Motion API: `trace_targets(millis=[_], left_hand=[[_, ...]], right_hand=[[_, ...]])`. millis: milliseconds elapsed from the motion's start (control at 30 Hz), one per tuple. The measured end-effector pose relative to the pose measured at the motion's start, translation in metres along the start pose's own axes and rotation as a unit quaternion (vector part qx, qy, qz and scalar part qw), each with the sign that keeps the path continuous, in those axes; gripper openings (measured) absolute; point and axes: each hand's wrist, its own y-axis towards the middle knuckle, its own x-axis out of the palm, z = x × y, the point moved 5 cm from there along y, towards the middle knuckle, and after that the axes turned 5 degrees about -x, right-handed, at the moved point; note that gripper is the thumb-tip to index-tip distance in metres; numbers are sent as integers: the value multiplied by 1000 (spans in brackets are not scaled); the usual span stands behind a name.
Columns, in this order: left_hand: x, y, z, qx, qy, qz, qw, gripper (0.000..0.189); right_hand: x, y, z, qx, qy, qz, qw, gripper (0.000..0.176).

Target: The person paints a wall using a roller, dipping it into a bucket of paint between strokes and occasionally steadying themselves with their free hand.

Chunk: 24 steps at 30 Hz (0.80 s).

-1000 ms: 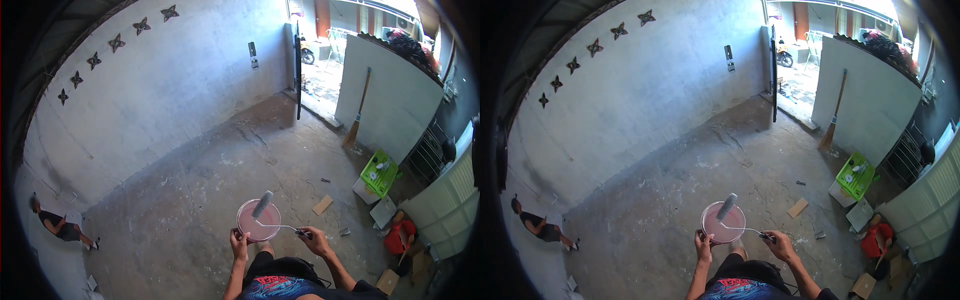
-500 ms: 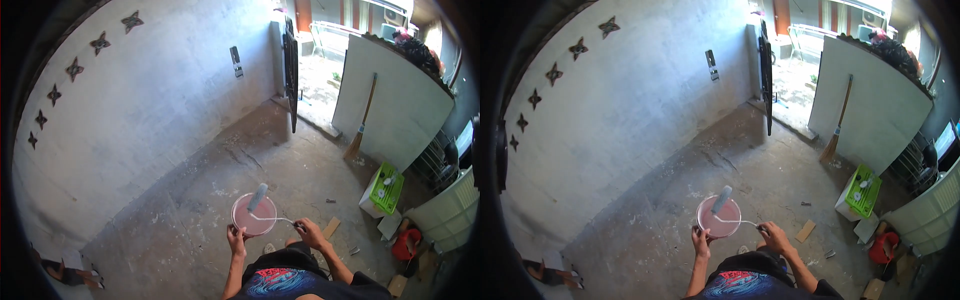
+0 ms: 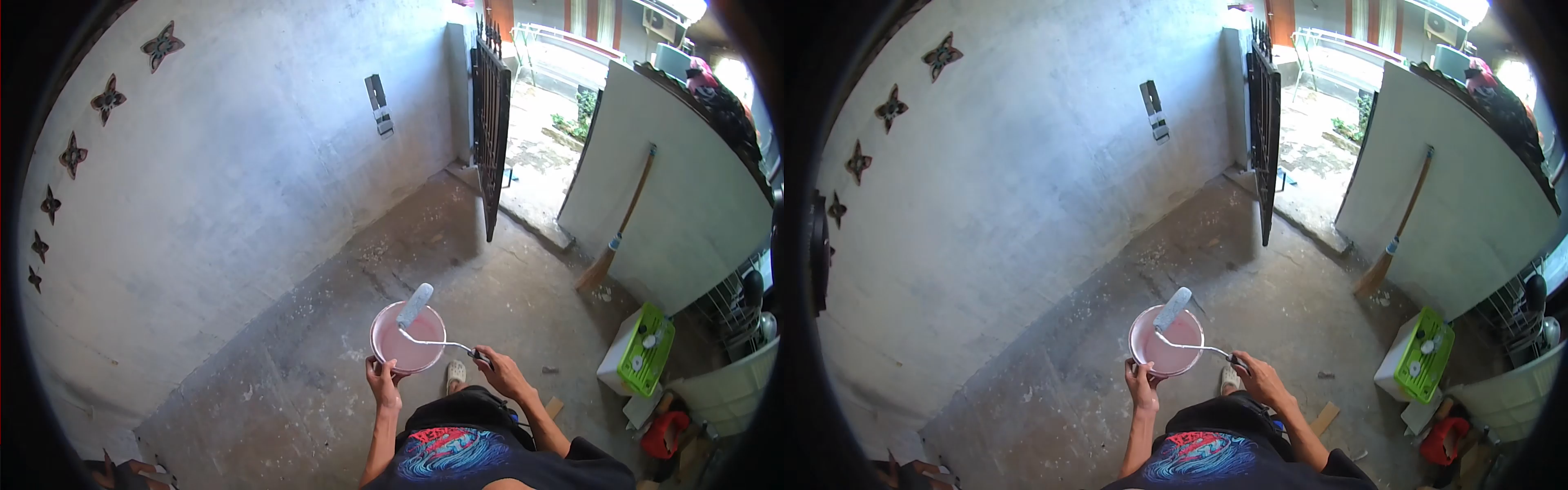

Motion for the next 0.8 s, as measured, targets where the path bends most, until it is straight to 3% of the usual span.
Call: trace_targets(millis=[167,500,800], left_hand=[[61,82,22,-8,-29,16,999,35],[153,220,21,-23,-67,24,997,34],[254,410,11,-43,-93,-18,995,42]], right_hand=[[-45,111,3,-59,-20,17,998,30],[-80,256,18,4,43,1,999,32],[-136,443,62,-12,27,34,999,34]])
